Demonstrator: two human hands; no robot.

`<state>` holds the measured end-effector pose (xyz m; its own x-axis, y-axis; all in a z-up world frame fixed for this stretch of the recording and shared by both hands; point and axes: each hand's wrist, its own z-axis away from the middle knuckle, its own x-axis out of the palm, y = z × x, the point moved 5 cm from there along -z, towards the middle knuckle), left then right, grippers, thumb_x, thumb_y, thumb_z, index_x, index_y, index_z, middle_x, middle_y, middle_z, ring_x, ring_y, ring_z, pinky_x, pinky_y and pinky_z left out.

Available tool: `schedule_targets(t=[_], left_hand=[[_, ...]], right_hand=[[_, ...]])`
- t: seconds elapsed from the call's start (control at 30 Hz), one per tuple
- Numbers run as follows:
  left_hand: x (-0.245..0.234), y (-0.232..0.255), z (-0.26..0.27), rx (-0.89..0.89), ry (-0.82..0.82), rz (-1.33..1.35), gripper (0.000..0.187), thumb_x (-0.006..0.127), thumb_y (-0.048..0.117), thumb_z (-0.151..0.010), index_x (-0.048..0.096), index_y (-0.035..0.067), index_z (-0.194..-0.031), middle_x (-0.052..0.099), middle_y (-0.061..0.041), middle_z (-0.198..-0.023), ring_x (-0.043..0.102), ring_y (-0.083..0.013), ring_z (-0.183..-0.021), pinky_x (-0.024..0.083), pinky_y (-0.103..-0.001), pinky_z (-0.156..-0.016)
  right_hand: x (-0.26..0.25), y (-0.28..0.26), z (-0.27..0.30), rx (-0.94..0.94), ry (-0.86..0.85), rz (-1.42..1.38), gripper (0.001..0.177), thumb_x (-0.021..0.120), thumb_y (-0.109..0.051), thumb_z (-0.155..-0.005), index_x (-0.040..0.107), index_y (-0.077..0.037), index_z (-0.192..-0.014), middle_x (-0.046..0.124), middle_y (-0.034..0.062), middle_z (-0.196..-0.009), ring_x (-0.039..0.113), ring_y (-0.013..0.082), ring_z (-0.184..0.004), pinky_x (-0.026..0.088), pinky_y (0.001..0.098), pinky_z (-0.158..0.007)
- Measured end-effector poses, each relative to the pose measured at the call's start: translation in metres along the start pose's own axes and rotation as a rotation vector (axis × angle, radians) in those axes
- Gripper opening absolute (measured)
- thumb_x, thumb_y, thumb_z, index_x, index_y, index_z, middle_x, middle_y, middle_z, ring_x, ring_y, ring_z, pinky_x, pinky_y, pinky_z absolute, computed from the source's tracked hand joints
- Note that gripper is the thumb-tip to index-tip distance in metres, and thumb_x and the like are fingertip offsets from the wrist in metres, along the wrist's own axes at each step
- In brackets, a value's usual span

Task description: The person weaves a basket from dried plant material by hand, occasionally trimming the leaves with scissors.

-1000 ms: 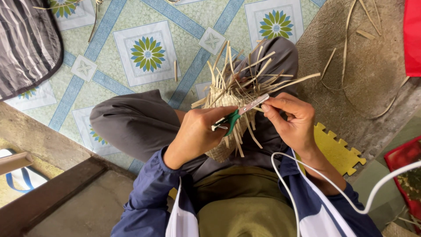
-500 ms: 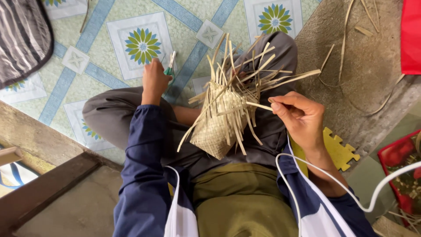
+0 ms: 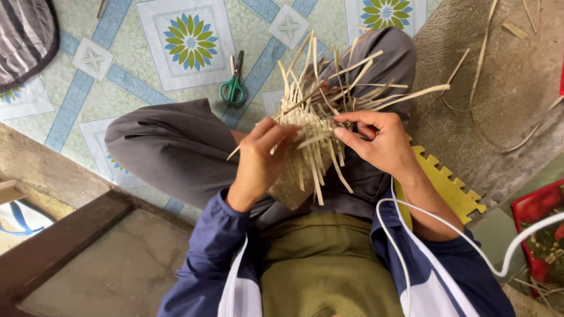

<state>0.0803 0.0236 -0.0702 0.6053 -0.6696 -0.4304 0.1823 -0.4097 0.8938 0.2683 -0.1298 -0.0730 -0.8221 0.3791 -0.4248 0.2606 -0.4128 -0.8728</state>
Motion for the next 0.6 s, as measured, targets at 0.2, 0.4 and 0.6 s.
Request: schedule_targets(t=[0.2, 0.4, 0.6], left_hand=[[0.009, 0.01, 0.018, 0.014, 0.042, 0.021, 0.019, 0.066, 0.004, -0.095, 0.075, 0.016, -0.105, 0.06, -0.003, -0.087, 0.067, -0.0283, -0.068, 0.056, -0.032, -0.065], [-0.001, 0.028, 0.018, 0.172, -0.005, -0.372, 0.016, 0.063, 0.009, -0.096, 0.073, 0.02, -0.102, 0.06, 0.0, -0.088, 0.066, -0.0224, -0.07, 0.053, -0.033, -0.063], [-0.013, 0.065, 0.008, 0.344, 0.005, -0.607, 0.019, 0.058, 0.006, -0.096, 0.07, 0.019, -0.101, 0.053, 0.001, -0.083, 0.058, -0.0186, -0.066, 0.047, -0.028, -0.059]], right_hand=[[0.01, 0.004, -0.009, 0.071, -0.154, -0.035, 0.019, 0.081, -0.015, -0.086, 0.08, -0.007, -0.104, 0.038, -0.0039, -0.05, 0.041, 0.0043, -0.054, 0.039, 0.0238, -0.054], [0.013, 0.013, -0.004, 0.112, -0.172, -0.073, 0.016, 0.08, -0.014, -0.086, 0.079, -0.002, -0.097, 0.038, -0.0038, -0.05, 0.042, 0.0043, -0.055, 0.04, 0.024, -0.054], [0.012, 0.007, -0.001, 0.116, -0.191, -0.06, 0.012, 0.079, -0.015, -0.087, 0.08, -0.006, -0.095, 0.034, -0.0062, -0.05, 0.043, 0.0037, -0.053, 0.045, 0.0238, -0.058]])
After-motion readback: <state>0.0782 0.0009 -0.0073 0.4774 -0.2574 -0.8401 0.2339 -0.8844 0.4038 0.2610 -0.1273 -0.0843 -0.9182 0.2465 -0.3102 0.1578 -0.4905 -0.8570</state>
